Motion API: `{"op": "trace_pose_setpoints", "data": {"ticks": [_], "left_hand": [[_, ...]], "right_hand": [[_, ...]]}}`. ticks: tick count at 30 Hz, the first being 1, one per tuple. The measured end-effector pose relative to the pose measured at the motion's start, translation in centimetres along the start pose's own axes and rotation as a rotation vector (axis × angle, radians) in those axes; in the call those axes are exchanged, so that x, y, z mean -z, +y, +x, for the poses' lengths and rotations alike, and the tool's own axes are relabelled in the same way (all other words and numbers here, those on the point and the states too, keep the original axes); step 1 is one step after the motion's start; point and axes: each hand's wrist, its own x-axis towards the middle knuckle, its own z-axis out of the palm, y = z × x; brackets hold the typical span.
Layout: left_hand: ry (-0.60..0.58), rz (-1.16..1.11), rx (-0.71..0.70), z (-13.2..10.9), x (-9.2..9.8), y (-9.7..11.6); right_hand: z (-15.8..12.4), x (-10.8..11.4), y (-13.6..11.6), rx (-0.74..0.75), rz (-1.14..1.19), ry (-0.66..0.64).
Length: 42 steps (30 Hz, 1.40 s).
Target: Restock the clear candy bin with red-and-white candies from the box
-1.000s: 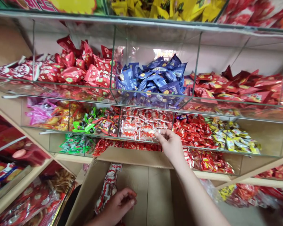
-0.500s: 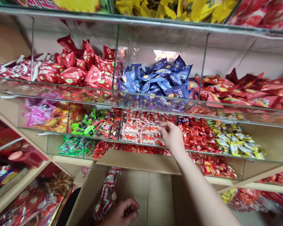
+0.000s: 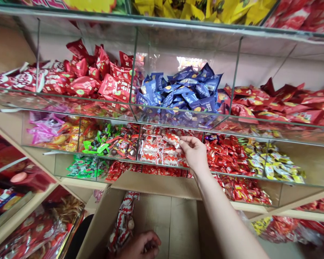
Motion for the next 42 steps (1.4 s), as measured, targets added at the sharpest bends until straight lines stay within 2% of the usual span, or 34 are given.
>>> {"op": "trace_pose_setpoints", "data": {"ticks": [4, 6, 7, 9, 12, 14, 15, 18, 20, 24, 25, 27, 30, 34, 38, 40, 42], "left_hand": [[0.034, -0.027, 0.006, 0.2, -0.5, -0.6], [0.072, -0.154, 0.015, 0.3, -0.3, -0.3], [0.084, -0.286, 0.029, 0.2, 0.0, 0.0], [0.045, -0.681, 0.054, -0.1, 1.0, 1.0], [-0.226, -1.23, 0.073, -0.9, 2.7, 3.0], [-0.364, -1.403, 0.129, -1.4, 3.3, 4.0], [-0.377, -1.447, 0.168, -1.5, 3.3, 4.2], [-0.299, -1.525, 0.225, -1.1, 2.7, 4.1], [-0.26, -1.569, 0.246, -0.6, 2.3, 3.5], [-0.116, -1.704, 0.325, -0.1, 2.1, 2.9], [-0.11, -1.718, 0.316, -0.2, 2.1, 2.9], [-0.176, -1.701, 0.262, -0.5, 2.3, 3.1], [-0.265, -1.594, 0.162, -0.9, 2.5, 3.3], [-0.282, -1.384, 0.109, -0.9, 2.4, 2.7], [-0.317, -1.239, 0.144, -0.6, 1.7, 1.7], [-0.3, -1.185, 0.149, -0.5, 1.3, 1.3], [-0.268, -1.142, 0.152, -0.3, 1.0, 0.9]], "right_hand": [[0.0, 0.1, -0.3, 0.063, -0.062, -0.028], [-0.7, 0.5, -0.7, 0.063, -0.104, -0.093], [-1.4, 0.7, -0.9, 0.053, -0.133, -0.168], [-3.6, 1.3, -1.0, -0.006, -0.211, -0.421], [-8.1, 1.9, 0.6, -0.163, -0.38, -0.857], [-11.2, 2.0, 2.6, -0.203, -0.534, -1.016], [-12.5, 1.9, 3.8, -0.164, -0.622, -1.047], [-15.6, 1.7, 6.8, 0.048, -0.872, -0.935], [-17.1, 1.6, 8.4, 0.148, -0.933, -0.862], [-19.3, 1.9, 11.1, 0.326, -1.014, -0.829], [-19.6, 2.1, 11.5, 0.378, -1.051, -0.808], [-19.6, 2.5, 11.7, 0.46, -1.063, -0.759], [-18.4, 3.2, 9.6, 0.486, -0.923, -0.677], [-15.1, 4.2, 4.5, 0.515, -0.831, -0.526], [-10.5, 5.1, 1.2, 0.735, -0.977, -0.188], [-8.1, 5.1, 0.6, 0.831, -1.058, -0.031], [-6.1, 4.5, 0.4, 0.878, -1.129, 0.06]]}}
